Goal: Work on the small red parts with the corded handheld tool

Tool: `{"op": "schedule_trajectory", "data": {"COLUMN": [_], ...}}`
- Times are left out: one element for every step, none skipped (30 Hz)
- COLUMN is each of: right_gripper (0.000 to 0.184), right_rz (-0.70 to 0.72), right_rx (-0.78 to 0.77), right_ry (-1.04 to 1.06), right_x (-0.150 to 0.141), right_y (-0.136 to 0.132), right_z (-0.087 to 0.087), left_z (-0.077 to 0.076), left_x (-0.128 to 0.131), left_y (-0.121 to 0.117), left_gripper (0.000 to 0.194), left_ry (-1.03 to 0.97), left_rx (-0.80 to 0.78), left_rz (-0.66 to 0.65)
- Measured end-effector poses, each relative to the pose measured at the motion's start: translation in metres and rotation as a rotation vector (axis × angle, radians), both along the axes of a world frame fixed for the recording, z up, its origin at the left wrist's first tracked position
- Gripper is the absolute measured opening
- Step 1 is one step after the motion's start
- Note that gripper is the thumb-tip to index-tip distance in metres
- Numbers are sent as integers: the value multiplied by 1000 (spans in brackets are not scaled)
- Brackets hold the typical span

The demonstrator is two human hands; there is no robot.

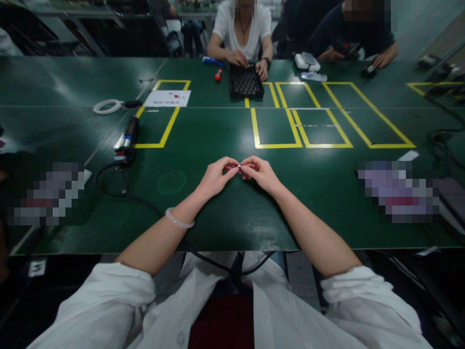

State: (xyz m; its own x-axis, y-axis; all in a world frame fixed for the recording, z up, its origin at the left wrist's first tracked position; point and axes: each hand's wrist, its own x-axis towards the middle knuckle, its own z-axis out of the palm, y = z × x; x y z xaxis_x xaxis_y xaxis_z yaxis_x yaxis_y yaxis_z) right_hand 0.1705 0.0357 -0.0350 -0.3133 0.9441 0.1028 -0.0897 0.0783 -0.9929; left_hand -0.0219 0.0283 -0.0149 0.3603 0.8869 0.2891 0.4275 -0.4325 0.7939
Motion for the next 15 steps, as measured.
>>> {"op": "schedule_trajectory", "data": {"right_gripper": [40,40,40,40,39,39,39,39,39,39,38,38,38,38,39], "right_rz": [1,1,-1,-3,-2,-1,0,2,3,4,5,6,8,10,11], "right_rx": [-1,0,2,5,7,7,6,5,5,6,8,9,9,9,8], "right_ry": [3,5,5,3,0,-5,-9,-14,-19,-22,-27,-32,-36,-40,-42], "right_x": [0,1,1,1,1,2,2,2,2,2,2,2,2,2,2], "right_y": [0,1,1,2,3,3,4,4,4,4,4,3,3,2,2], "right_z": [0,-1,-1,-2,-3,-4,-5,-5,-5,-5,-5,-4,-4,-3,-2], "left_z": [0,0,1,1,1,1,1,1,1,1,2,2,2,2,3], "left_x": [0,1,1,2,2,3,3,3,3,3,3,3,3,3,3], "left_y": [0,0,0,-1,-1,-1,-2,-2,-2,-2,-2,-2,-2,-2,-2], "left_gripper": [24,25,26,27,28,29,29,29,29,28,28,27,27,26,26], "left_ry": [-13,-25,-36,-42,-47,-50,-52,-54,-56,-58,-60,-61,-61,-59,-57], "left_rx": [-9,-14,-16,-19,-20,-22,-22,-22,-21,-20,-19,-19,-20,-22,-22], "left_rz": [-2,-6,-12,-17,-21,-24,-25,-26,-26,-25,-24,-23,-20,-17,-15]}}
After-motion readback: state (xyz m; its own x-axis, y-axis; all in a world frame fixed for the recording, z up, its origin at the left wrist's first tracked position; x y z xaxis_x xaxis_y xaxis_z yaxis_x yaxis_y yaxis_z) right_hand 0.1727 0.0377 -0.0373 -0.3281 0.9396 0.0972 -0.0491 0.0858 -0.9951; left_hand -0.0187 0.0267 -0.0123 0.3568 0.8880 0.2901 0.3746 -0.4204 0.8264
